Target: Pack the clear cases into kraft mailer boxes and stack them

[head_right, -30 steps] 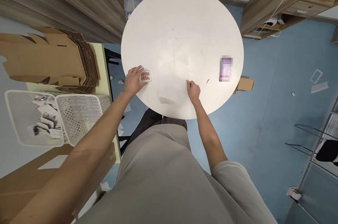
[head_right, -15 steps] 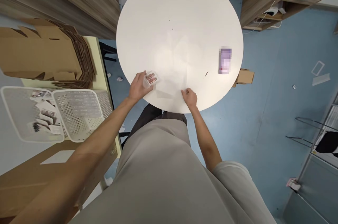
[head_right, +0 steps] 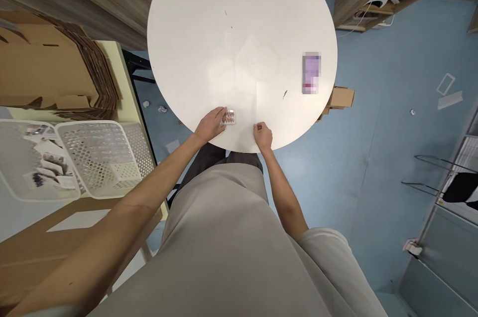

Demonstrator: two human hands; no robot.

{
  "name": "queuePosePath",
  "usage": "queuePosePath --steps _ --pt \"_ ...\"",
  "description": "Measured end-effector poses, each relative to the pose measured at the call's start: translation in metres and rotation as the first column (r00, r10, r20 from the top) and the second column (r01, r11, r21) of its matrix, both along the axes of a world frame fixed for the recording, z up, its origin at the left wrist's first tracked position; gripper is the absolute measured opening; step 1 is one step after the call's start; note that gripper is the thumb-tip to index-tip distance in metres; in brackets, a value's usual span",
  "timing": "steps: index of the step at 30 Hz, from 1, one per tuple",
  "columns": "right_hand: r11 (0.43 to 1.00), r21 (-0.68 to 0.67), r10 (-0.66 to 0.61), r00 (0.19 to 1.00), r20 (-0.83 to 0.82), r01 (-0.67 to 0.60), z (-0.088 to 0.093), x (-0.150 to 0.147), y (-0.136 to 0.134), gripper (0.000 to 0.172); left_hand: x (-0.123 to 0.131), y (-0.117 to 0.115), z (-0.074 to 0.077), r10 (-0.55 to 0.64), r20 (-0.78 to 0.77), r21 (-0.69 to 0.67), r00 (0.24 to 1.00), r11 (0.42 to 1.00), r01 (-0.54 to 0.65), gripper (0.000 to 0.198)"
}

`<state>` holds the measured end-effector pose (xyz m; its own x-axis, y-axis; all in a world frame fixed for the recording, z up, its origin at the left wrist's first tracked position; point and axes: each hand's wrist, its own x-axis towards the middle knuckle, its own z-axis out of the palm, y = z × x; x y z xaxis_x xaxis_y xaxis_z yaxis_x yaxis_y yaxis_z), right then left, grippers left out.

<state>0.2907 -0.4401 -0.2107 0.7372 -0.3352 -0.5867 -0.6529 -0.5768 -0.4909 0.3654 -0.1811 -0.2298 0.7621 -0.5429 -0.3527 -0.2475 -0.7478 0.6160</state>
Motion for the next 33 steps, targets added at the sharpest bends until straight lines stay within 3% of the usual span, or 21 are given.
queuePosePath --steps 7,13,18,21,25,28,33 --pt "0.997 -0.042 0.074 0.991 0.114 -0.07 0.019 0.002 0.011 0.023 -0.005 0.002 -0.009 0.007 -0.006 -0.01 1.0 1.0 -0.007 0.083" --pt "0.95 -0.075 0.311 0.887 0.341 -0.304 0.037 0.009 0.045 0.032 -0.007 -0.002 -0.018 0.038 0.003 -0.02 0.999 0.999 -0.038 0.086" --pt "0.873 -0.078 0.476 0.807 0.349 -0.481 0.031 0.018 0.08 0.03 -0.015 -0.001 -0.011 0.155 0.011 -0.125 0.988 0.98 -0.153 0.081" --pt "0.836 -0.069 0.535 0.779 0.329 -0.545 0.024 0.022 0.094 0.03 -0.022 0.005 0.001 0.381 -0.034 -0.169 0.924 0.909 -0.381 0.063" --pt "0.79 -0.024 0.598 0.761 0.253 -0.613 0.019 0.029 0.106 0.028 -0.025 0.005 0.015 0.662 -0.234 -0.043 0.712 0.724 -0.688 0.041" --pt "0.769 0.017 0.624 0.757 0.194 -0.639 0.016 0.033 0.112 0.027 -0.023 -0.004 0.015 0.749 -0.316 0.075 0.583 0.632 -0.771 0.032" --pt "0.749 0.04 0.646 0.743 0.176 -0.661 0.011 0.034 0.112 0.023 -0.019 -0.015 0.006 0.815 -0.302 0.18 0.494 0.557 -0.81 0.02"
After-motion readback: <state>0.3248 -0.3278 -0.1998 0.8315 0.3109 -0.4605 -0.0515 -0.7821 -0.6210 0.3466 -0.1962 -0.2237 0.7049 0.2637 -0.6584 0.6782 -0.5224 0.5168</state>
